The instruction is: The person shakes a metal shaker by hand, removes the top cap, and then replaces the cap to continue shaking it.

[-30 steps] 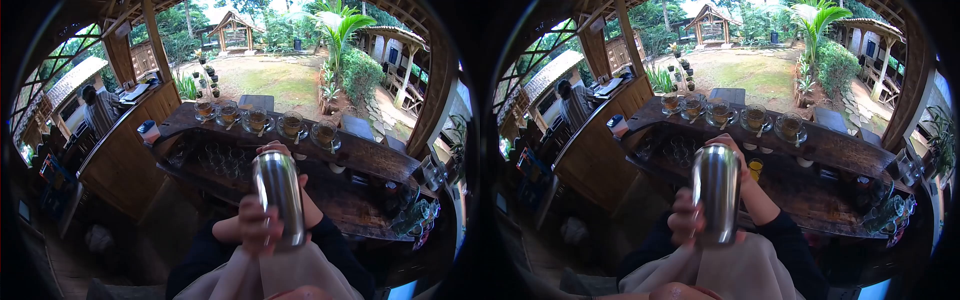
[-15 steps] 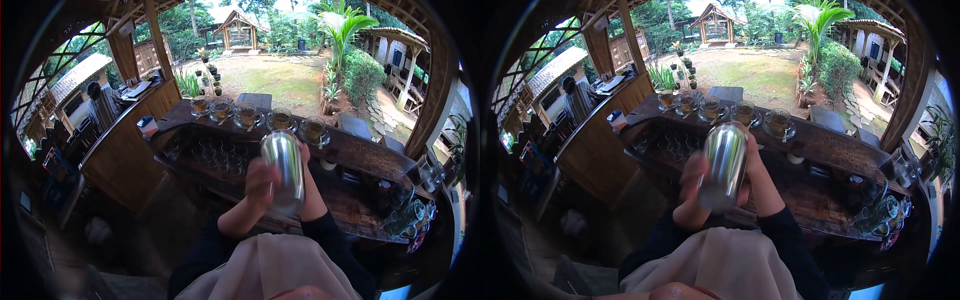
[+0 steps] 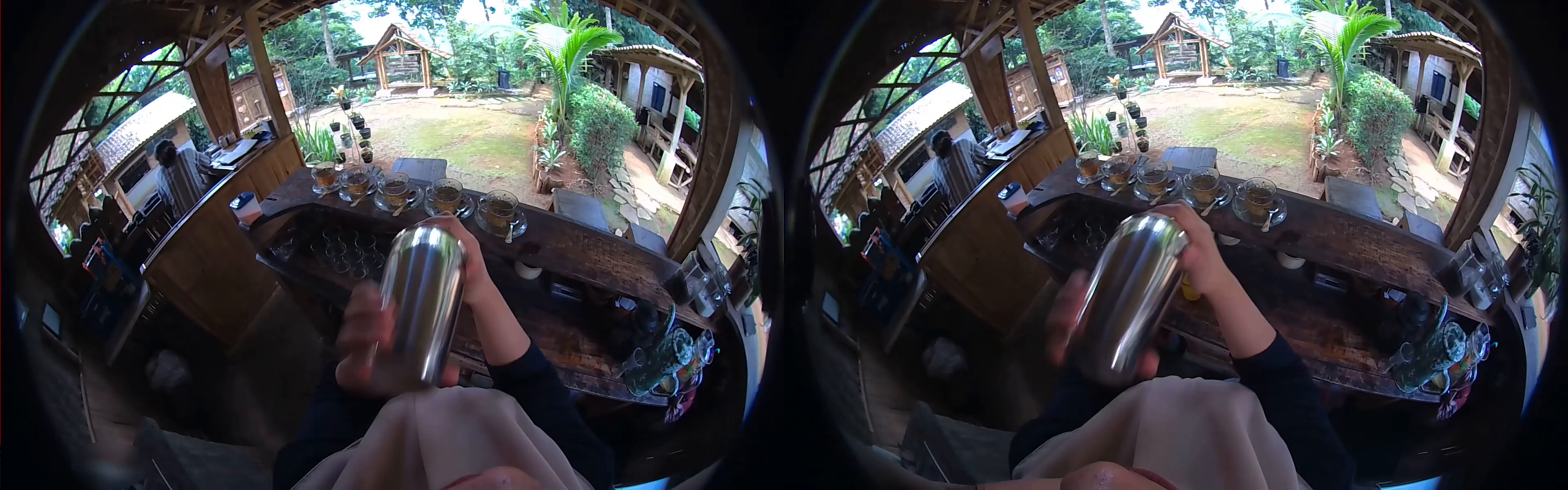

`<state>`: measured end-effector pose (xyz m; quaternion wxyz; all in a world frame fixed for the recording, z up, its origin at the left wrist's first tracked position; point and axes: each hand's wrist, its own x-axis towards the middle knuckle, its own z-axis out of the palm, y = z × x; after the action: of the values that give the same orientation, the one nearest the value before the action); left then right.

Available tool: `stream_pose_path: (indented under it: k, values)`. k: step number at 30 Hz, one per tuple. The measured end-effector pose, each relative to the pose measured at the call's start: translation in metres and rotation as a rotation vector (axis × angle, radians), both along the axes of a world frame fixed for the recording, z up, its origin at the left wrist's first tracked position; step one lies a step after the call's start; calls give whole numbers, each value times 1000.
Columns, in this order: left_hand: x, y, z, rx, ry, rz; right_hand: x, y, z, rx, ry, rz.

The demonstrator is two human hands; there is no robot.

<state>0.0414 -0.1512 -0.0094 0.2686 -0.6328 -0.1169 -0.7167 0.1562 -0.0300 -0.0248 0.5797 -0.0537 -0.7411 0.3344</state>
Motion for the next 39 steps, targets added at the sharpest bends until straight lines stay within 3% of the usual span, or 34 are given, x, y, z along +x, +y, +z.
stream_pose_path:
  k: [1,2,3,4,5,7,8,9,10,11,12,14,15,16,17,18,19,20,22,23,24,25,26,27,28,30,31,33,35,37,39]
  values:
    - [8,47,-5,21,-38,-143,2,6,-22,-311,66,168]
    - [7,74,-9,-239,-12,-218,6,39,-70,-603,107,303]
    - [10,83,-11,-517,34,-158,10,33,-76,-626,144,199]
    - [10,94,-25,-721,18,-317,15,39,-103,-704,135,186]
    - [12,90,-24,-704,13,-306,18,52,-123,-762,126,171]
    - [19,66,-31,-368,-58,-318,14,18,-79,-634,115,198]
    - [18,38,-24,-199,-63,-214,12,-8,-51,-536,111,210]
    - [3,-10,-18,-274,36,-72,10,-26,-26,-255,14,99]
    - [11,-24,-16,-4,-21,-283,13,-41,4,148,-95,-85]
    - [20,-46,-12,218,-20,-470,10,-60,19,282,-70,-41]
    - [23,-42,-11,211,-19,-475,6,-73,26,290,-1,-38]
    - [25,-33,-9,439,-23,-529,1,-65,15,272,56,-49]
    - [15,-28,-22,182,-23,-375,-1,-39,-8,249,38,-61]
    - [-3,-18,-22,-142,109,-146,-1,-22,-33,-66,-38,2]
    - [2,21,-34,-178,80,-6,0,-17,-48,-665,81,295]
    - [9,52,-41,-424,-9,-144,0,9,-79,-1003,186,507]
    - [11,68,-39,-661,-97,-283,1,9,-74,-864,215,254]
    - [6,68,-40,-648,-97,-284,-1,2,-71,-884,227,213]
    - [-4,54,-31,-440,60,-260,-1,-11,-52,-835,199,269]
    - [-7,32,-15,-130,140,-165,0,-20,-42,-792,162,368]
    - [-20,7,-10,-55,232,-136,-3,-24,-21,-397,4,232]
    - [-8,-13,-12,148,148,-277,-8,-27,-1,-4,-55,51]
    - [1,-5,-18,161,147,-277,-12,-37,13,76,-6,114]
    - [10,8,-26,486,14,-401,-15,-43,20,155,44,176]
    - [10,18,-33,803,-124,-520,-19,-32,11,125,55,79]
    - [-36,28,-48,-41,216,-223,-26,1,-19,-75,-34,-143]
    - [-23,63,-50,-34,73,-181,-25,29,-53,-535,22,76]
    - [-21,102,-63,-539,-75,-89,-34,53,-90,-1082,326,298]
    - [-28,109,-69,-628,-256,-373,-35,54,-96,-1043,226,166]
    - [-38,80,-51,-365,-126,-217,-37,37,-67,-1010,128,29]
    - [-59,27,-29,-142,109,-217,-41,8,-23,-228,-80,-4]
